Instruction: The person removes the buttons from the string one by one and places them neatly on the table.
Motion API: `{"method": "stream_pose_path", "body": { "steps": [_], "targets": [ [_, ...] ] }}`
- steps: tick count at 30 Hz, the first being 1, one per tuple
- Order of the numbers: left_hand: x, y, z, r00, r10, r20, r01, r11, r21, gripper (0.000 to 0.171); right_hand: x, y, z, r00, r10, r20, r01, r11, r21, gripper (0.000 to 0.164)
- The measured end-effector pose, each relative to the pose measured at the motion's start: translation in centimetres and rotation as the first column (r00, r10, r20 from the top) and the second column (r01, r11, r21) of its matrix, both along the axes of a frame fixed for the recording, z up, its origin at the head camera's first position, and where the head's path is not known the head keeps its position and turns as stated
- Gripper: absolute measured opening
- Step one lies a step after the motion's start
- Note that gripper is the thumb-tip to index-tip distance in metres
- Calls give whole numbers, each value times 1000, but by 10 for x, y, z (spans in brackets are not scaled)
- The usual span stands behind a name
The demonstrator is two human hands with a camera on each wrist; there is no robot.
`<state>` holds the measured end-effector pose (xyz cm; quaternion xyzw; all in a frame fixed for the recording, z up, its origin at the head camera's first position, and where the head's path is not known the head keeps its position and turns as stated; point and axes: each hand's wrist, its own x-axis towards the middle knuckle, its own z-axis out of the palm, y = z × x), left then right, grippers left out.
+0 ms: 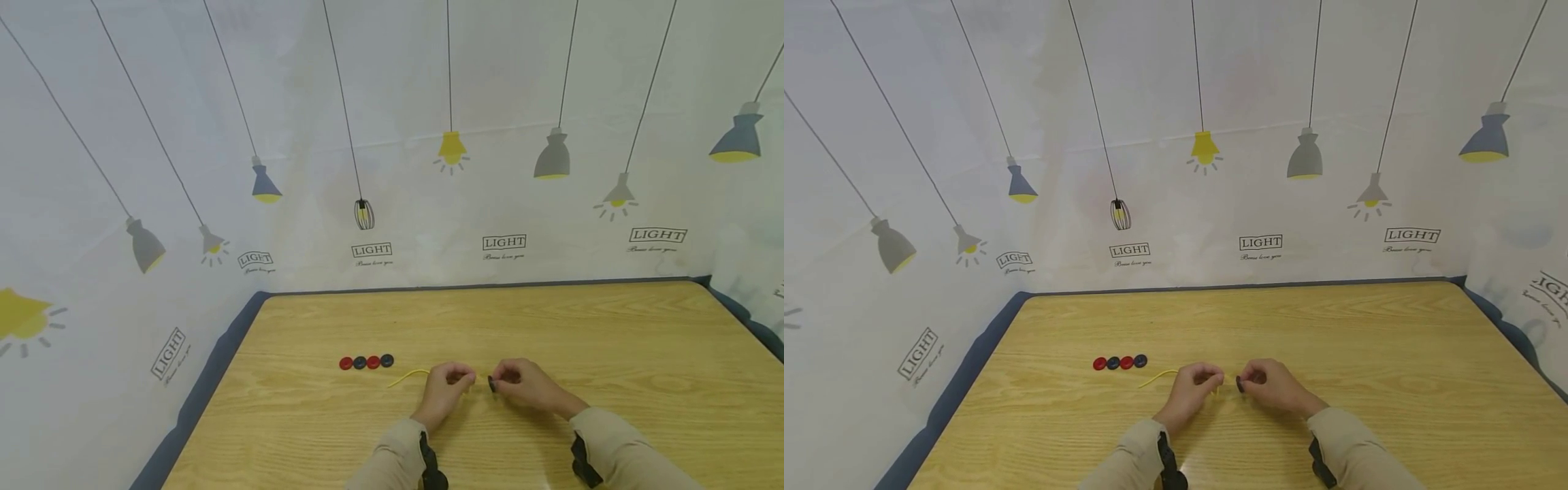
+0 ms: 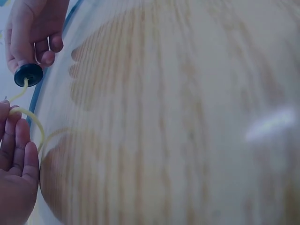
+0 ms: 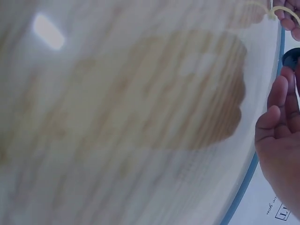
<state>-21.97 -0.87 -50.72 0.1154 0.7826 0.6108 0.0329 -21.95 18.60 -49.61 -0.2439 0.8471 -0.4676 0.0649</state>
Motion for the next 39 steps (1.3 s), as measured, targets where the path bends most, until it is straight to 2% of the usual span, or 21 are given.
{"method": "stream_pose_path", "body": {
  "steps": [9,15,20,27,39],
  "targets": [
    [2,-1,-2,998,-28,-53,27,999,-31,11,-1,-1,2,999,-19,50,22,997,-71,9],
    [3,1,-2,999,-18,-41,16,999,-49,14,-3,-3,2,997,-37,64,42,997,-71,12],
    [4,4,-2,998,-32,-61,32,999,1,20,-3,-5,1,997,-43,60,47,996,-77,14],
    [20,7,26,994,-93,-65,96,995,41,25,-2,-6,2,997,-11,75,21,989,-145,15],
    [21,9,28,995,-95,-28,96,994,45,25,-1,-8,2,996,-7,84,22,983,-183,14]
  ]
}}
